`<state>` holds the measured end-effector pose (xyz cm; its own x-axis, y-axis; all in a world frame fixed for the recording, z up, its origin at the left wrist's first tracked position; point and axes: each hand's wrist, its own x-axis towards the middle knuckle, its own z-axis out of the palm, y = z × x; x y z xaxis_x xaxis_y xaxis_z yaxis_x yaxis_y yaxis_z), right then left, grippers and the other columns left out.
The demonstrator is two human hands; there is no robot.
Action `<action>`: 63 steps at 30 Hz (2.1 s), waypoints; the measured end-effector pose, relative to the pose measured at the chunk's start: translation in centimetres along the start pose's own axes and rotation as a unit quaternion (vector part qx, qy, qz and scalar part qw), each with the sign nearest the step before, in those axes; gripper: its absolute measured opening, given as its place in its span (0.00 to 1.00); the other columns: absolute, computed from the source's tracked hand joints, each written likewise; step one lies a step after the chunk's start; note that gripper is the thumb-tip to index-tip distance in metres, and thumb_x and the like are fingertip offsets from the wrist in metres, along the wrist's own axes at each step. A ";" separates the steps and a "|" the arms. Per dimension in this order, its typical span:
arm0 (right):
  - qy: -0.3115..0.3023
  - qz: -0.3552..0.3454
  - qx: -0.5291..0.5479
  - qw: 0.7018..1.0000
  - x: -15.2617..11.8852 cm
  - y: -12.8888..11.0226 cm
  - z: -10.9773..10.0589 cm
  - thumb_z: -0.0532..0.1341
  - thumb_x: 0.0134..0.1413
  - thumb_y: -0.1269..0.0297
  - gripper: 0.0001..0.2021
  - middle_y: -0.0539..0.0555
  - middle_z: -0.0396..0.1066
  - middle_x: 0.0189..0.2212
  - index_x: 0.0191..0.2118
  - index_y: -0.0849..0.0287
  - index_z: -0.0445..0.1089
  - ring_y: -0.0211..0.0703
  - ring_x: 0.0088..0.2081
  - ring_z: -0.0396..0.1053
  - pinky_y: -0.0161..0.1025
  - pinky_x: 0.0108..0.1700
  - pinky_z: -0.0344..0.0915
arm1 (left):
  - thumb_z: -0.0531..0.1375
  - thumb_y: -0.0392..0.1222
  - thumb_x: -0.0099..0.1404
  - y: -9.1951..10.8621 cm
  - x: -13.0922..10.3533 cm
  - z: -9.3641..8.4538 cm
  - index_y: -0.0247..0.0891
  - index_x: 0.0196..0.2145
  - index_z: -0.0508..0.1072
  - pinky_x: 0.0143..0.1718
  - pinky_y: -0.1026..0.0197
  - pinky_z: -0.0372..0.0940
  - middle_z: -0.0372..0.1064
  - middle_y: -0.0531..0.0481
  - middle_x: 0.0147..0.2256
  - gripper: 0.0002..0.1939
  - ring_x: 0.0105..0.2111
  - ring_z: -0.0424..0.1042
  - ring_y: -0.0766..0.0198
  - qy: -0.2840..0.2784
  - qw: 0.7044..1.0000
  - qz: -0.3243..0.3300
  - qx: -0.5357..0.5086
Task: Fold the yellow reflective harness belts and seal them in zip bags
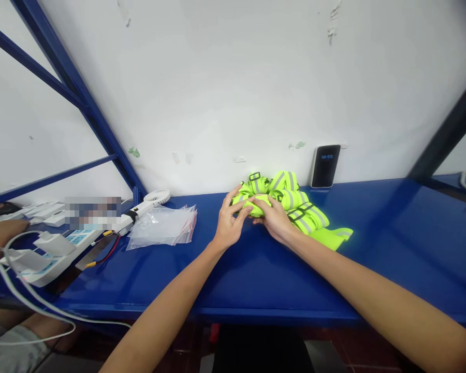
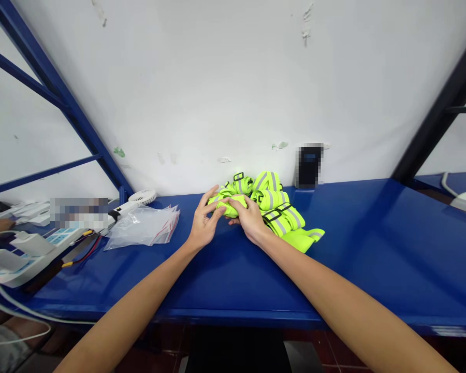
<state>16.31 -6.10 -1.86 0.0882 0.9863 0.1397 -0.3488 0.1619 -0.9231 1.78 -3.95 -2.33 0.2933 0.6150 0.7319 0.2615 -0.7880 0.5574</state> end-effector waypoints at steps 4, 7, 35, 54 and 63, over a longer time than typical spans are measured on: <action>0.003 -0.032 -0.044 0.999 0.1 0.2 -0.4 0.66 0.48 0.54 0.15 0.49 0.72 0.29 0.39 0.56 0.69 0.41 0.26 0.72 0.37 0.24 0.71 | 0.57 0.47 0.68 -0.1 0.0 -0.1 0.46 0.63 0.61 0.63 0.49 0.53 0.58 0.43 0.62 0.26 0.61 0.59 0.56 -0.015 1.000 0.001 -0.022; 0.002 -0.040 -0.065 0.997 0.2 0.1 -0.6 0.66 0.47 0.53 0.17 0.50 0.72 0.29 0.41 0.55 0.68 0.42 0.26 0.72 0.39 0.26 0.72 | 0.58 0.48 0.67 -0.3 0.0 -0.3 0.43 0.59 0.63 0.63 0.48 0.53 0.63 0.42 0.59 0.24 0.60 0.61 0.56 -0.022 0.999 0.001 -0.024; -0.084 -0.064 -0.111 0.988 -0.3 0.2 -0.8 0.68 0.46 0.51 0.19 0.50 0.68 0.43 0.41 0.50 0.65 0.43 0.33 0.71 0.43 0.33 0.76 | 0.65 0.51 0.59 -2.7 0.4 -2.1 0.39 0.62 0.61 0.58 0.49 0.60 0.64 0.39 0.59 0.36 0.57 0.66 0.50 -0.108 0.987 -0.079 -0.092; -0.132 -0.031 -0.146 0.980 -0.1 0.8 -1.2 0.69 0.45 0.57 0.27 0.47 0.68 0.36 0.48 0.51 0.56 0.41 0.32 0.72 0.42 0.32 0.76 | 0.56 0.49 0.67 -2.8 -0.4 -1.5 0.35 0.52 0.72 0.55 0.53 0.63 0.72 0.41 0.51 0.21 0.51 0.71 0.54 -0.087 0.994 -0.068 0.020; -0.142 -0.010 -0.132 0.981 -0.5 -0.2 -1.1 0.71 0.43 0.56 0.44 0.53 0.67 0.51 0.66 0.43 0.50 0.47 0.39 0.74 0.45 0.36 0.79 | 0.54 0.51 0.68 -2.4 -0.2 -2.0 0.38 0.64 0.57 0.62 0.53 0.55 0.59 0.42 0.63 0.31 0.61 0.61 0.53 -0.116 0.993 -0.030 0.019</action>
<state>17.39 -6.67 -2.16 -0.1843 0.9583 0.2183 -0.0928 0.2042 -0.9745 -0.74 -2.22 -3.03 0.4791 0.6537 0.5857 0.3180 -0.7512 0.5784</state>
